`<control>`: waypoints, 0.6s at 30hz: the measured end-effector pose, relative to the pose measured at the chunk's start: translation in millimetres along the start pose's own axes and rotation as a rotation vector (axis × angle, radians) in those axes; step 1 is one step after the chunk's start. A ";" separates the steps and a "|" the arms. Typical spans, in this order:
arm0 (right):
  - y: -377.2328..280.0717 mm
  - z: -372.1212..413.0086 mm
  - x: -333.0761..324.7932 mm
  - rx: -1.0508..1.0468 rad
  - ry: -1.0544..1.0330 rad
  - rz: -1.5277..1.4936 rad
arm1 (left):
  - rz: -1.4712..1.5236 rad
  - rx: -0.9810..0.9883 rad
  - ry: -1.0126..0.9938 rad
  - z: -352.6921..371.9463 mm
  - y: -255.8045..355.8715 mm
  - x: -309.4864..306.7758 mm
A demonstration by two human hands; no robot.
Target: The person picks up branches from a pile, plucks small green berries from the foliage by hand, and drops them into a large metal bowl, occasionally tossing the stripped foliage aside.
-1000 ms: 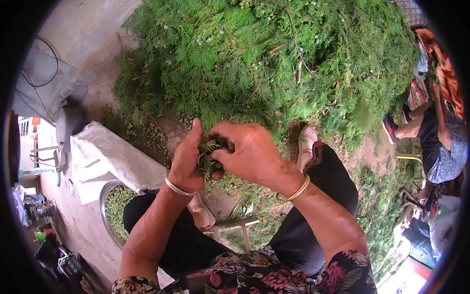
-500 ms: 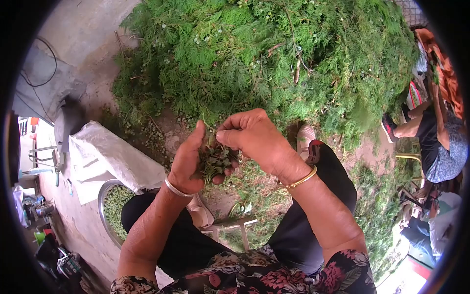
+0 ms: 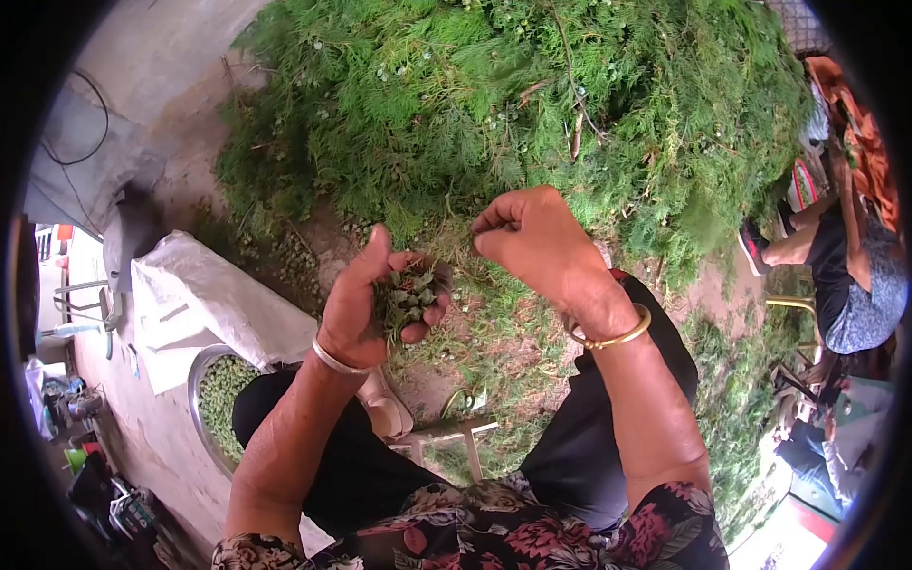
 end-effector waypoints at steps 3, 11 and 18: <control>-7.4 5.9 2.0 -0.188 0.053 0.297 | 0.053 0.019 0.015 2.0 3.1 -0.4; 2.3 12.9 39.6 -0.297 -0.198 -0.270 | 0.097 -0.020 0.034 1.1 1.8 -2.1; 1.5 9.8 38.5 -0.301 -0.131 -0.109 | 0.001 -0.020 0.027 2.8 -1.9 2.2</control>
Point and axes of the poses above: each hand's wrist, its own z-axis away from the middle knuckle, its own x-axis out of the palm, y = z × x, the point moved 4 cm from there along -z, towards the middle knuckle, and after that the axes turned 7 degrees about -z, right-handed, at the moved point
